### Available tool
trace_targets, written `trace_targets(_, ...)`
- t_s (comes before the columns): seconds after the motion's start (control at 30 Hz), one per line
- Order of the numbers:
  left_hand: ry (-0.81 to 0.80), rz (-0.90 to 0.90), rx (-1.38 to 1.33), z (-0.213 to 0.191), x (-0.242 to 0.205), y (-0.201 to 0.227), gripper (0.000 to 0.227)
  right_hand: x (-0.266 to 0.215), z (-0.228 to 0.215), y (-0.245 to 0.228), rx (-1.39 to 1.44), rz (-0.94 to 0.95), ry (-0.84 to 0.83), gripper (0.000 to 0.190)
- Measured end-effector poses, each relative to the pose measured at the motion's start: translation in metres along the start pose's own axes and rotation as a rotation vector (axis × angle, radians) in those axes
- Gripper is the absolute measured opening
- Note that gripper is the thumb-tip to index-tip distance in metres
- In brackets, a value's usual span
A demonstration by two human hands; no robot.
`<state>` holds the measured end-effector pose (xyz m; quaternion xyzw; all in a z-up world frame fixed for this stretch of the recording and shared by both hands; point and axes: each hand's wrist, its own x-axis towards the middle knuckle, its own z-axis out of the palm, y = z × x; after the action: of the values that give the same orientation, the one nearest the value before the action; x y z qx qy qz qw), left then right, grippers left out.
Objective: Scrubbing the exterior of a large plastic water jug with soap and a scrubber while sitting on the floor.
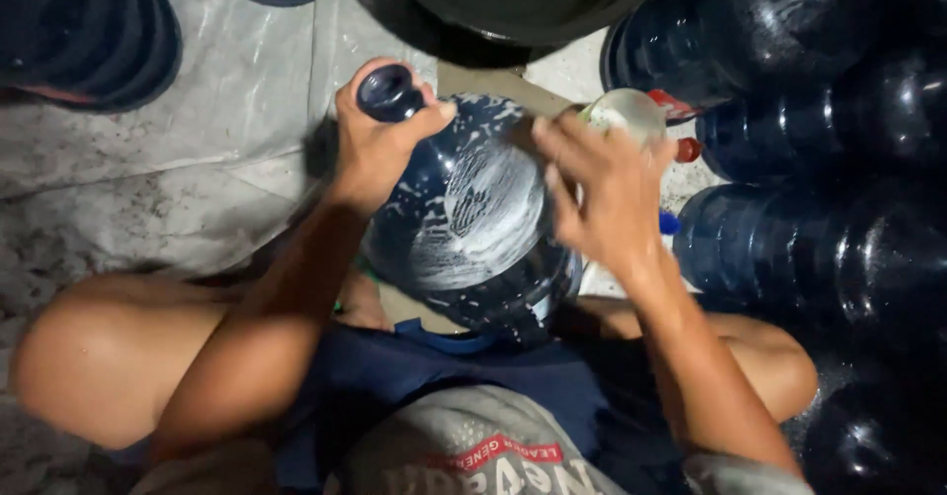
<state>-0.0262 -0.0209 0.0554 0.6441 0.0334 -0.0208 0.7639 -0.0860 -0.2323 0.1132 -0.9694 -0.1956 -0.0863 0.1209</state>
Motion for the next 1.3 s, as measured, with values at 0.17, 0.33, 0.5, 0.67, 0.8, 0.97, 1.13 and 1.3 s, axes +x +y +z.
trace_targets(0.17, -0.013, 0.029, 0.012, -0.003, 0.007, -0.009, 0.027, 0.003, -0.002, -0.041, 0.056, -0.013, -0.127, 0.044)
trace_targets(0.33, 0.01, 0.092, -0.081, -0.01, 0.013, -0.029, 0.033, -0.037, 0.022, 0.0, 0.28, -0.175, 0.045, 0.043)
trace_targets(0.5, 0.325, -0.275, 0.201, 0.001, 0.008, -0.013, 0.055, -0.031, 0.055, 0.019, 0.437, 0.044, 0.205, 0.041)
trace_targets(0.67, 0.492, -0.337, 0.233, -0.006, 0.006, -0.006, 0.049, -0.092, 0.113, -0.004, 0.512, -0.05, 0.321, 0.039)
trace_targets(0.8, 0.456, -0.409, 0.234, 0.0, 0.008, 0.005, 0.031, -0.061, 0.121, 0.011, 0.597, 0.18, 0.425, 0.039)
trace_targets(0.97, 0.348, -0.315, 0.052, -0.017, 0.009, -0.008, 0.03, -0.081, 0.101, -0.022, 0.586, 0.015, 0.414, 0.039)
trace_targets(1.13, 0.073, -0.149, -0.232, -0.025, 0.011, -0.043, 0.036, -0.067, 0.11, 0.012, 0.528, 0.276, 0.384, 0.04)
trace_targets(1.3, -0.034, -0.031, -0.268, -0.03, 0.019, -0.057, 0.037, -0.064, 0.059, -0.039, 0.4, -0.204, 0.213, 0.035)
